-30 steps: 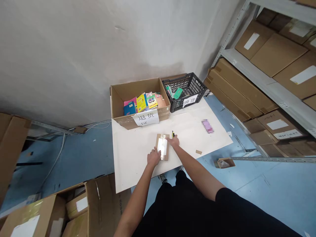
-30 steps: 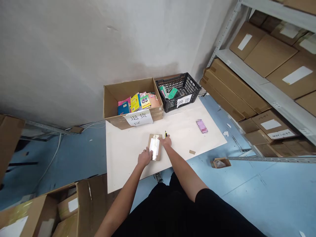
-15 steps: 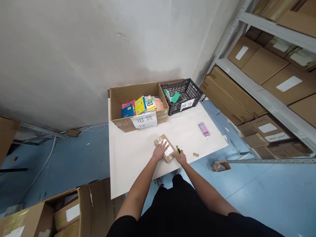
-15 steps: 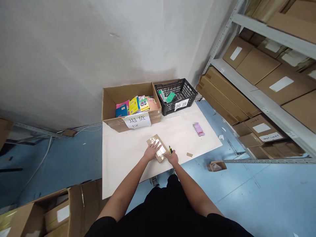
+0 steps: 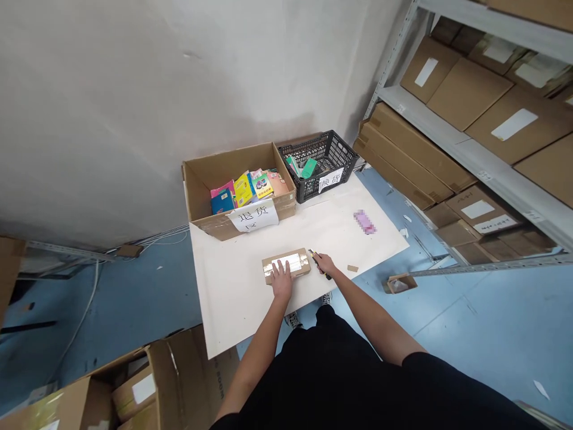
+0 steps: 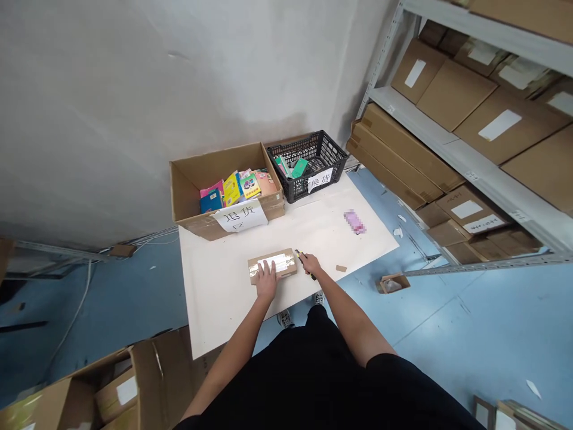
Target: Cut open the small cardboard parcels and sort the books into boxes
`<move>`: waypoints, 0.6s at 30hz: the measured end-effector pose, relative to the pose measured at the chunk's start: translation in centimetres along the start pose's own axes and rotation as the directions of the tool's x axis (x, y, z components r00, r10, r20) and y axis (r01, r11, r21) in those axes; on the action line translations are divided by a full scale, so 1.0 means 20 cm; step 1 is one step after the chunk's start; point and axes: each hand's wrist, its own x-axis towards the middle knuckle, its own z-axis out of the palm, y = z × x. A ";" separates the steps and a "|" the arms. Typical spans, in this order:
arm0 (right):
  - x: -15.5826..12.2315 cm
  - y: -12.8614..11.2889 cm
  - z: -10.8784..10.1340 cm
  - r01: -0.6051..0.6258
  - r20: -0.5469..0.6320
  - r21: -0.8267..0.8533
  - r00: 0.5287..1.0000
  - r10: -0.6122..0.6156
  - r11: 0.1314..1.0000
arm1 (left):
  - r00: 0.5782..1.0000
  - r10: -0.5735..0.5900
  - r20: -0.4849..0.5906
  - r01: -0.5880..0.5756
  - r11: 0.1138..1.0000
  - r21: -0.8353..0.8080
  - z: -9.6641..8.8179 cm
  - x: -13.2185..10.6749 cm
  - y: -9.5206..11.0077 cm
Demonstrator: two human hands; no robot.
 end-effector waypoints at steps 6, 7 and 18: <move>0.00 0.02 -0.01 -0.009 0.072 -0.047 0.997 0.012 0.999 | 1.000 0.011 0.003 -0.011 0.999 0.041 -0.01 0.00 0.00; 0.01 0.02 -0.01 0.001 0.077 -0.045 0.997 0.003 0.999 | 1.000 0.011 0.006 -0.011 0.999 0.046 -0.01 0.00 0.00; -0.11 0.19 -0.07 0.031 0.192 -0.076 0.981 -0.016 0.997 | 0.999 0.015 0.031 -0.019 0.990 0.142 -0.08 -0.02 0.02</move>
